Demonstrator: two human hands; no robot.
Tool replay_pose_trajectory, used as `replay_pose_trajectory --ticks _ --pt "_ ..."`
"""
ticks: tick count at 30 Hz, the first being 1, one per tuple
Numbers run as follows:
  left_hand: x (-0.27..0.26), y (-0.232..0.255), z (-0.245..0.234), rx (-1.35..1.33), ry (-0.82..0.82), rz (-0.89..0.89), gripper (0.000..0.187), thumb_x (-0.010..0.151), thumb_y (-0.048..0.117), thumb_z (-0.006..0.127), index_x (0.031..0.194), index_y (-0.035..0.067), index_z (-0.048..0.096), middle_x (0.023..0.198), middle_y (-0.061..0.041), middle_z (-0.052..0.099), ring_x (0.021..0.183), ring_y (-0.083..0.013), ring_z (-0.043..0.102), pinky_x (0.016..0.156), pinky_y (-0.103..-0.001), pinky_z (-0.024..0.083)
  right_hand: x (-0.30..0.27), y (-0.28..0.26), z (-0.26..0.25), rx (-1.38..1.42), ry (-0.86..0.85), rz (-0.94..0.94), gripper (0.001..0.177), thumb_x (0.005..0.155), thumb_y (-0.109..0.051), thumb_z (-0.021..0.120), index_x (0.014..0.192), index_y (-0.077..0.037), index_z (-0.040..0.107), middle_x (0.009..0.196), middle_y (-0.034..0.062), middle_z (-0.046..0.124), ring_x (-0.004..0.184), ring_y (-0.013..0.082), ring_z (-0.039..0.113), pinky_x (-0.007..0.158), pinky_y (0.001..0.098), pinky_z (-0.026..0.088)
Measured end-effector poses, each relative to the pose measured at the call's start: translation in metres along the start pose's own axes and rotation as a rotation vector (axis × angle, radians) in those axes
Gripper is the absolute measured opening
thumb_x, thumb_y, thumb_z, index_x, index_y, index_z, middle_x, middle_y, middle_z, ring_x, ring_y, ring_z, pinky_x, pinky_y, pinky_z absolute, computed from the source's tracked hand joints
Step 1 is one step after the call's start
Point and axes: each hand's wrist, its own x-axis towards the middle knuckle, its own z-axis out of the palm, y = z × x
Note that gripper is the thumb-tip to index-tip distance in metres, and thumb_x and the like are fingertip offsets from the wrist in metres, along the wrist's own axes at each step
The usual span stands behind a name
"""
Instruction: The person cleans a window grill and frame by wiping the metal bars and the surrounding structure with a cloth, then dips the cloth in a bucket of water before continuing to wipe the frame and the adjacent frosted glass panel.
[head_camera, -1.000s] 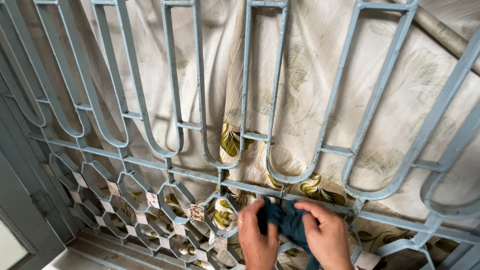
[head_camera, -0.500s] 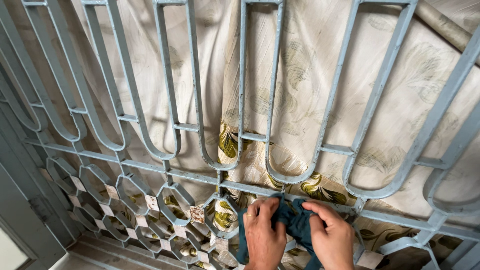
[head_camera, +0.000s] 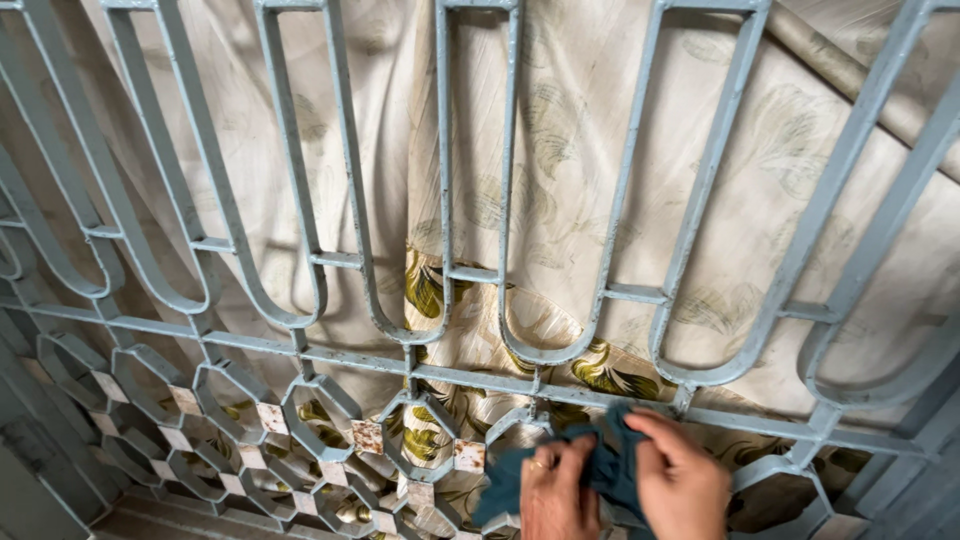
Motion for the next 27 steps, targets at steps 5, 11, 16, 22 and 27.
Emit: replay_pose_trajectory --ticks 5,11,16,22,27 --pt "0.015 0.034 -0.005 -0.114 0.053 0.228 0.061 0.072 -0.006 0.069 0.132 0.005 0.064 0.105 -0.019 0.072 0.109 -0.0374 0.058 0.092 -0.048 0.043 0.013 0.003 -0.039 0.049 0.217 -0.094 0.023 0.094 0.002 0.056 0.104 -0.008 0.074 0.11 0.0044 0.075 0.095 0.0141 0.073 0.084 0.0255 0.055" --pt "0.029 0.063 0.002 -0.131 -0.074 0.32 0.058 0.073 -0.007 0.064 0.13 0.003 0.063 0.105 -0.018 0.073 0.117 -0.0357 0.058 0.094 -0.049 0.042 0.017 0.034 -0.045 -0.201 0.11 -0.04 0.023 0.084 0.005 0.06 0.095 -0.005 0.076 0.112 0.0074 0.076 0.093 0.0224 0.074 0.079 0.0321 0.056" --pt "-0.016 0.02 0.041 -0.127 -0.147 0.345 0.053 0.069 -0.001 0.063 0.121 0.008 0.068 0.104 -0.016 0.077 0.112 -0.034 0.066 0.096 -0.046 0.048 -0.027 0.087 -0.039 -0.129 0.097 -0.016 0.017 0.084 0.003 0.063 0.091 -0.005 0.077 0.101 0.0079 0.077 0.096 0.0205 0.075 0.085 0.0335 0.057" --pt "-0.09 -0.053 0.092 -0.159 -0.405 0.255 0.056 0.077 0.016 0.075 0.131 0.009 0.064 0.106 -0.019 0.076 0.109 -0.0392 0.066 0.094 -0.05 0.048 -0.084 0.163 -0.046 0.051 -0.041 0.594 0.024 0.094 0.005 0.063 0.109 -0.003 0.08 0.093 0.0128 0.078 0.064 0.0248 0.061 0.061 0.0381 0.05" --pt "-0.131 -0.078 0.096 -0.128 -0.539 0.103 0.073 0.072 0.017 0.077 0.142 0.013 0.058 0.099 -0.028 0.07 0.095 -0.047 0.066 0.089 -0.056 0.051 -0.112 0.2 -0.044 0.018 -0.023 0.962 0.029 0.094 -0.002 0.071 0.122 -0.006 0.076 0.099 0.0149 0.077 0.079 0.0205 0.066 0.072 0.0401 0.053"
